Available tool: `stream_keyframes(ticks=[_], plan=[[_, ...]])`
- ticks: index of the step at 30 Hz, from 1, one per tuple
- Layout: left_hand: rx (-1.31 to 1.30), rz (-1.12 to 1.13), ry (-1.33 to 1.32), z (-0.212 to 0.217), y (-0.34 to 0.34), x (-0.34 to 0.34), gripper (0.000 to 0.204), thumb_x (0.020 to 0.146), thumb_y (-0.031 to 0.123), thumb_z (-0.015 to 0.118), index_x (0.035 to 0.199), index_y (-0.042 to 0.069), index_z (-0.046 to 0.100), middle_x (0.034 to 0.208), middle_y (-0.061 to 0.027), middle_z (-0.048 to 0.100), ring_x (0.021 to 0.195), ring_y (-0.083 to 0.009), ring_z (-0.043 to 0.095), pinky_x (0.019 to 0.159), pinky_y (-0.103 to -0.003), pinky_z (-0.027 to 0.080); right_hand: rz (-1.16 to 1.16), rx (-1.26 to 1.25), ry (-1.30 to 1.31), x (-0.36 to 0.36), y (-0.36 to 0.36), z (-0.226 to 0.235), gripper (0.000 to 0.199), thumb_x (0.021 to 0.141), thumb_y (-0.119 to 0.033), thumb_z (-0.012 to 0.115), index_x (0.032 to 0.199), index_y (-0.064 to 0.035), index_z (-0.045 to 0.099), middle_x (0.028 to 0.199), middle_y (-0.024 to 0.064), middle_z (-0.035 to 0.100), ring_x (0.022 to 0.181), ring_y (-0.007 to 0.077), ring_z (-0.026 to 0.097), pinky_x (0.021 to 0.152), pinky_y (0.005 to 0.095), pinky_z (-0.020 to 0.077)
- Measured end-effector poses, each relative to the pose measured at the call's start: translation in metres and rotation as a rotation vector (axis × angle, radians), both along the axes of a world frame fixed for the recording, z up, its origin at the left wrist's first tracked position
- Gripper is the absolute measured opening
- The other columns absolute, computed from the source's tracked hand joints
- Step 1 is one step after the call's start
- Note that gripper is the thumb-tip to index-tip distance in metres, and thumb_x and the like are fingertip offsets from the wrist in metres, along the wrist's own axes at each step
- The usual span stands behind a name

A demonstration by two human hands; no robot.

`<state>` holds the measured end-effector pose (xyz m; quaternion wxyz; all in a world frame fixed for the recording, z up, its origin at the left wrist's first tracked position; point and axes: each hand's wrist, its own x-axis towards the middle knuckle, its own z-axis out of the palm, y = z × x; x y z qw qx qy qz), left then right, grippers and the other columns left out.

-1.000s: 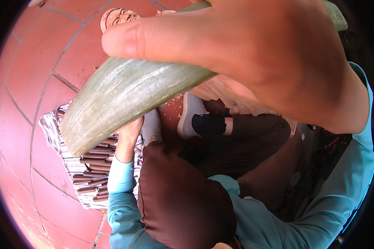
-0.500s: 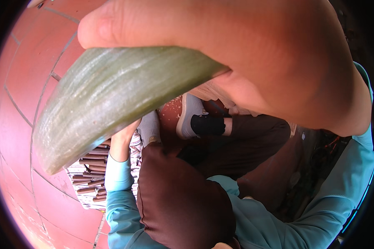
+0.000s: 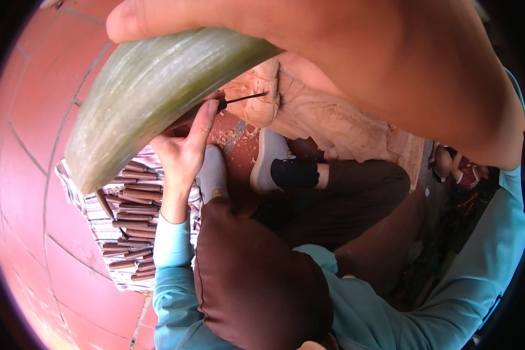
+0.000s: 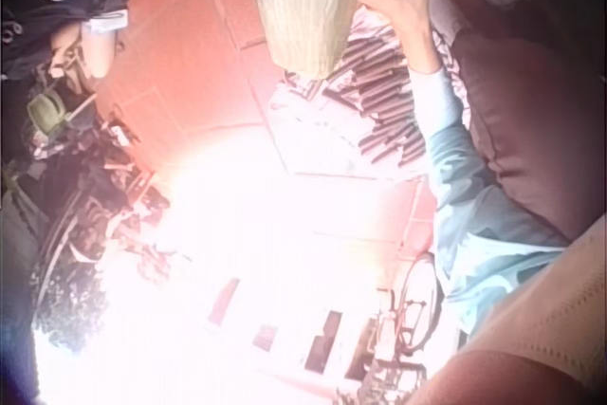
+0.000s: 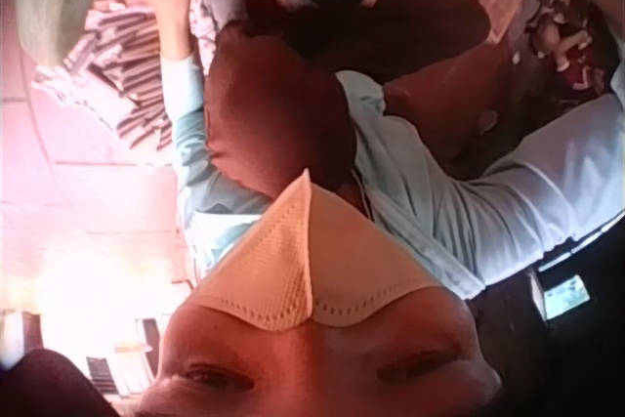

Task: The person carves a wooden statue of a seated figure using a chisel and mallet. They repeatedly strike the chisel to shape the wood, occasionally switching tools from a nearby collection.

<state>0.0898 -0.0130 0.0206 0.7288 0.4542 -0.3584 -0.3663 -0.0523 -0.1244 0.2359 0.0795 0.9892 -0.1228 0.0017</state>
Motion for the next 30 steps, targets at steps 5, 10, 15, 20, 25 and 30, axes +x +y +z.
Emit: stream_keyframes(ticks=[5,10,15,20,25,30], plan=[[-0.104,0.091,-0.153,-0.006,0.013,-0.013,0.052,0.086,-0.003,0.066,0.127,0.003,0.034,0.095,-0.0152,0.068,0.086,-0.0206,0.066,0.077,-0.031,0.053,0.004,0.004,0.006,0.004,0.001,-0.001,0.06,0.068,0.003,0.069,0.125,-0.0073,0.053,0.099,0.0085,0.066,0.07,0.0241,0.063,0.061,0.0326,0.0503],[-0.113,0.069,0.374,-0.007,0.026,-0.021,0.081,0.088,-0.002,0.062,0.146,0.014,0.008,0.1,-0.02,0.064,0.089,-0.0253,0.066,0.077,-0.041,0.06,0.006,0.012,0.016,0.005,0.003,-0.002,0.06,0.068,0.003,0.069,0.125,-0.0073,0.053,0.099,0.0084,0.066,0.071,0.0241,0.064,0.061,0.0326,0.0504],[0.018,0.163,-0.115,-0.058,0.022,-0.006,0.05,0.089,-0.004,0.061,0.132,0.0,0.035,0.109,-0.0162,0.062,0.093,-0.0214,0.064,0.083,-0.038,0.057,0.007,0.013,0.016,0.004,0.003,0.0,0.061,0.068,0.003,0.069,0.125,-0.0074,0.053,0.1,0.0084,0.066,0.071,0.0241,0.064,0.061,0.0325,0.0504],[0.083,0.211,-0.334,-0.072,0.026,0.002,0.043,0.088,0.001,0.066,0.123,-0.002,0.042,0.109,-0.0139,0.063,0.094,-0.0189,0.063,0.083,-0.032,0.051,0.007,0.014,0.016,0.002,0.003,0.002,0.061,0.068,0.003,0.069,0.126,-0.0075,0.053,0.1,0.0083,0.066,0.071,0.0241,0.064,0.061,0.0325,0.0504],[0.016,0.185,-0.395,-0.077,0.027,0.004,0.049,0.087,-0.003,0.064,0.127,-0.001,0.037,0.115,-0.0125,0.058,0.101,-0.0177,0.059,0.088,-0.032,0.048,0.01,0.016,0.012,0.002,0.004,0.002,0.061,0.068,0.003,0.069,0.126,-0.0076,0.053,0.1,0.0083,0.066,0.071,0.0241,0.064,0.062,0.0325,0.0505],[-0.139,0.152,0.108,-0.051,0.023,-0.016,0.023,0.088,0.001,0.065,0.11,-0.003,0.061,0.103,-0.0141,0.067,0.091,-0.0208,0.064,0.084,-0.034,0.051,0.0,0.019,0.016,0.0,0.004,0.002,0.062,0.068,0.003,0.069,0.126,-0.0077,0.053,0.101,0.0082,0.066,0.071,0.024,0.064,0.062,0.0325,0.0505]])
